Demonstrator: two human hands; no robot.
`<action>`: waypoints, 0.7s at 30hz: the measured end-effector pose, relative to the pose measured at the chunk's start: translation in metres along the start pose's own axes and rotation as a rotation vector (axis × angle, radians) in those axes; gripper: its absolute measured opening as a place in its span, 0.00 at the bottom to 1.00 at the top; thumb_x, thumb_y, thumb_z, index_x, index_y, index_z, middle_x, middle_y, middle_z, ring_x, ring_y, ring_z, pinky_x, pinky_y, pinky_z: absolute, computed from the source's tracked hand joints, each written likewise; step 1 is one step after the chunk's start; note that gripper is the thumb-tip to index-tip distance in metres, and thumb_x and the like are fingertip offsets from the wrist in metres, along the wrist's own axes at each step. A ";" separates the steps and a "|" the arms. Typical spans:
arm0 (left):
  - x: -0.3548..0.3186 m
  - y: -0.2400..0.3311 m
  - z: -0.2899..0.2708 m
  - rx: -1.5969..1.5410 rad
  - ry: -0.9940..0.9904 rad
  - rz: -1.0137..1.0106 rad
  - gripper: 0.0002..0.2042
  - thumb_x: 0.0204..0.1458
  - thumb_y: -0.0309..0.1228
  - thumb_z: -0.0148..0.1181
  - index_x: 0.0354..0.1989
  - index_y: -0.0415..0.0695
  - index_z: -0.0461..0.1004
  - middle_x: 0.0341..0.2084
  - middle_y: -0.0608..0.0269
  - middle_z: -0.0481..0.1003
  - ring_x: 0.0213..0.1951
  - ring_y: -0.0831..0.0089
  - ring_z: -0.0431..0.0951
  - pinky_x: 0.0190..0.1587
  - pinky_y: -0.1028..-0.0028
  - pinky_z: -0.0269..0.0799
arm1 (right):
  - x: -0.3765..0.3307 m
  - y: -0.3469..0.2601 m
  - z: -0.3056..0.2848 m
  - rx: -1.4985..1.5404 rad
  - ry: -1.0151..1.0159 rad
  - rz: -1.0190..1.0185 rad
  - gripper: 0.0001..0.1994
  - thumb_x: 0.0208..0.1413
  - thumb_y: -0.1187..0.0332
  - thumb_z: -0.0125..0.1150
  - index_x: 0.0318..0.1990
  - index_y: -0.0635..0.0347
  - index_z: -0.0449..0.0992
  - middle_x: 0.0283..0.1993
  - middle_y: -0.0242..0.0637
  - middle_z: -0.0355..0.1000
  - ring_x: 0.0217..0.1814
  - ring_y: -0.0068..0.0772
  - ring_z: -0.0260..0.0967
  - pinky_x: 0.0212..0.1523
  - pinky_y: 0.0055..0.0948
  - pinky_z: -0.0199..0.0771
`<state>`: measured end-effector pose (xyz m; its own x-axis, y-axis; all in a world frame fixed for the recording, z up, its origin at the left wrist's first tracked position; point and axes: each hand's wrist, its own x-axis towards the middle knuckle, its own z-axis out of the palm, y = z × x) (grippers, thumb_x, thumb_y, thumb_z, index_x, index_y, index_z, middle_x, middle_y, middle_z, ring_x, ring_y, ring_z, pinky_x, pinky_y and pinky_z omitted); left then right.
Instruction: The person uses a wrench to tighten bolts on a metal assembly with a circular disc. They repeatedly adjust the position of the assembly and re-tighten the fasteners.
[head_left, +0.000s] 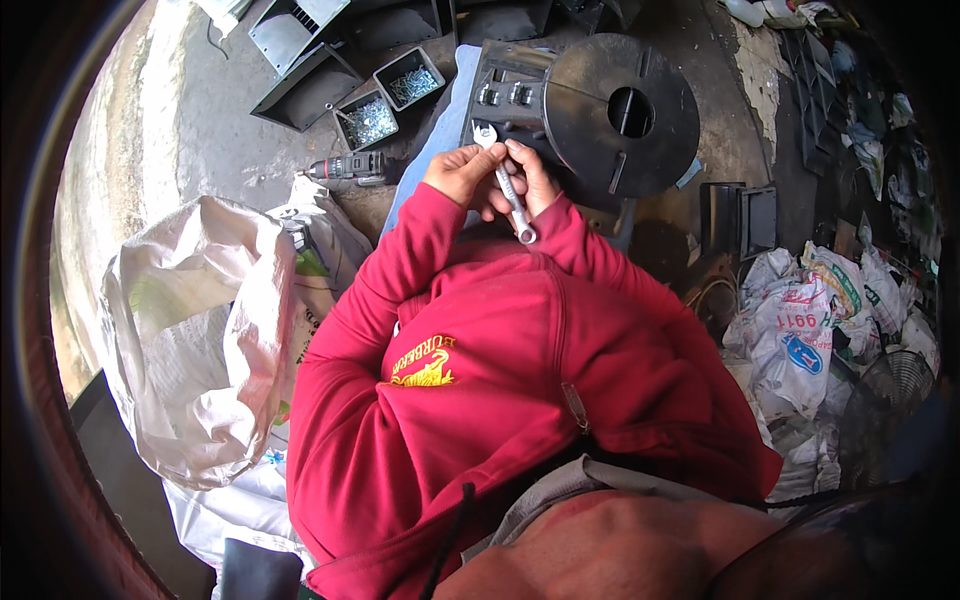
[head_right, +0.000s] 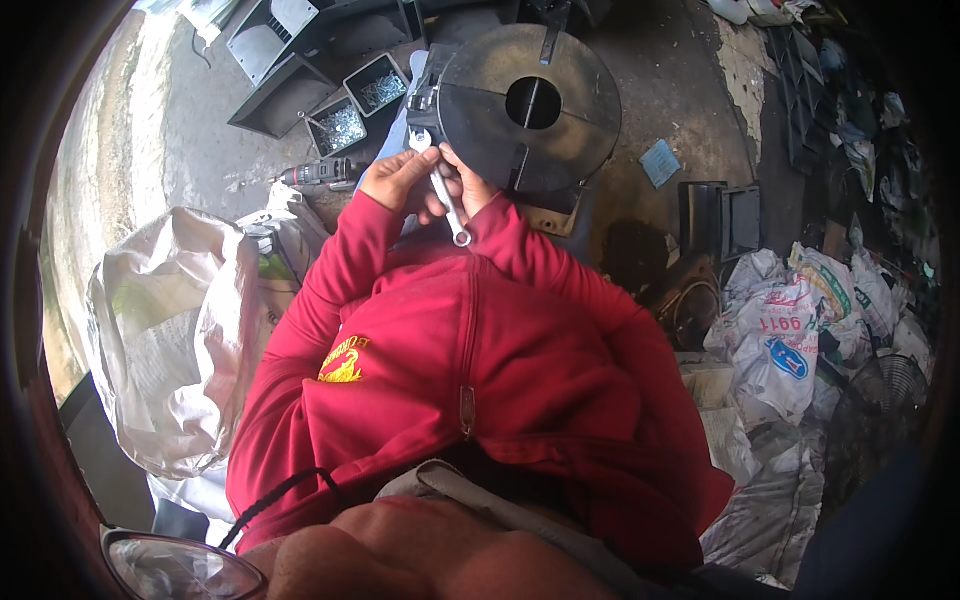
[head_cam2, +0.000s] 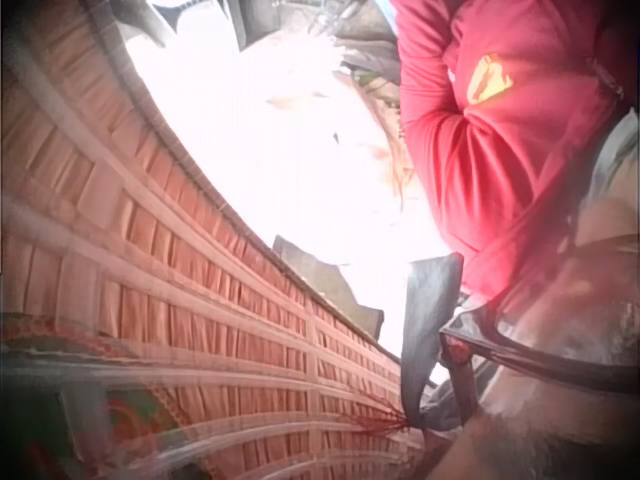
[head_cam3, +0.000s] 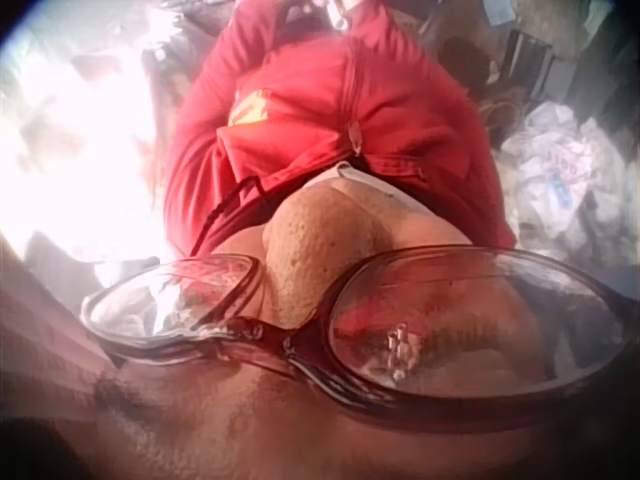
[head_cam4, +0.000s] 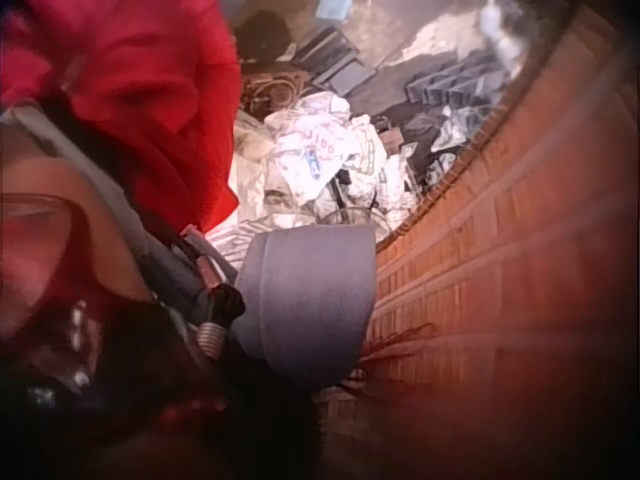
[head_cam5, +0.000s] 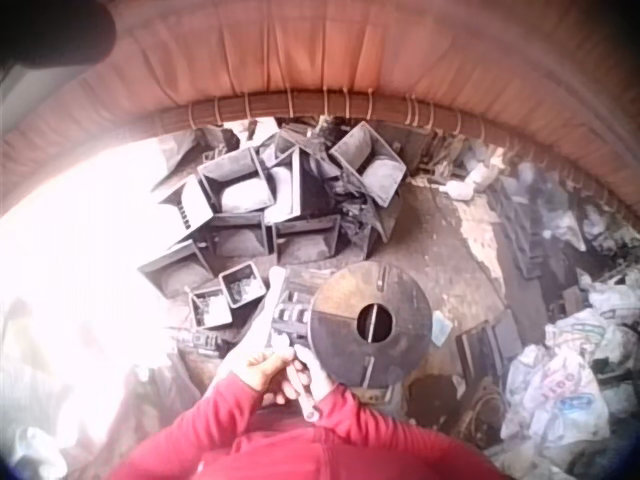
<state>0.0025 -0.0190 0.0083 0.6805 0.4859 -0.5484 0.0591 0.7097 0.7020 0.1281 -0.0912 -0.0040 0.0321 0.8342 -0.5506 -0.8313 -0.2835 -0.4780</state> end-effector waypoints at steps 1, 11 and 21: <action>0.000 0.002 0.000 -0.004 0.003 -0.019 0.15 0.59 0.41 0.53 0.32 0.40 0.73 0.22 0.60 0.78 0.15 0.75 0.74 0.14 0.78 0.66 | -0.006 -0.003 0.010 -0.032 0.066 -0.012 0.14 0.56 0.57 0.57 0.24 0.51 0.62 0.14 0.25 0.55 0.10 0.22 0.55 0.10 0.27 0.61; -0.007 0.023 -0.036 0.451 -0.058 0.074 0.14 0.57 0.41 0.57 0.27 0.42 0.76 0.14 0.67 0.73 0.13 0.84 0.66 0.17 0.82 0.59 | 0.003 0.001 -0.007 0.006 0.010 0.025 0.15 0.58 0.56 0.53 0.24 0.51 0.61 0.13 0.18 0.49 0.11 0.12 0.44 0.11 0.15 0.44; -0.007 0.002 0.007 0.074 0.085 0.000 0.15 0.59 0.41 0.52 0.33 0.39 0.73 0.21 0.59 0.77 0.14 0.77 0.72 0.15 0.78 0.67 | 0.004 0.003 -0.009 -0.022 0.070 0.043 0.24 0.54 0.49 0.56 0.14 0.49 0.56 0.10 0.27 0.52 0.11 0.31 0.61 0.16 0.32 0.69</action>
<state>0.0028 -0.0245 0.0171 0.6164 0.5298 -0.5826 0.1151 0.6713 0.7322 0.1307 -0.0926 -0.0138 0.0358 0.7863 -0.6168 -0.8203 -0.3294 -0.4676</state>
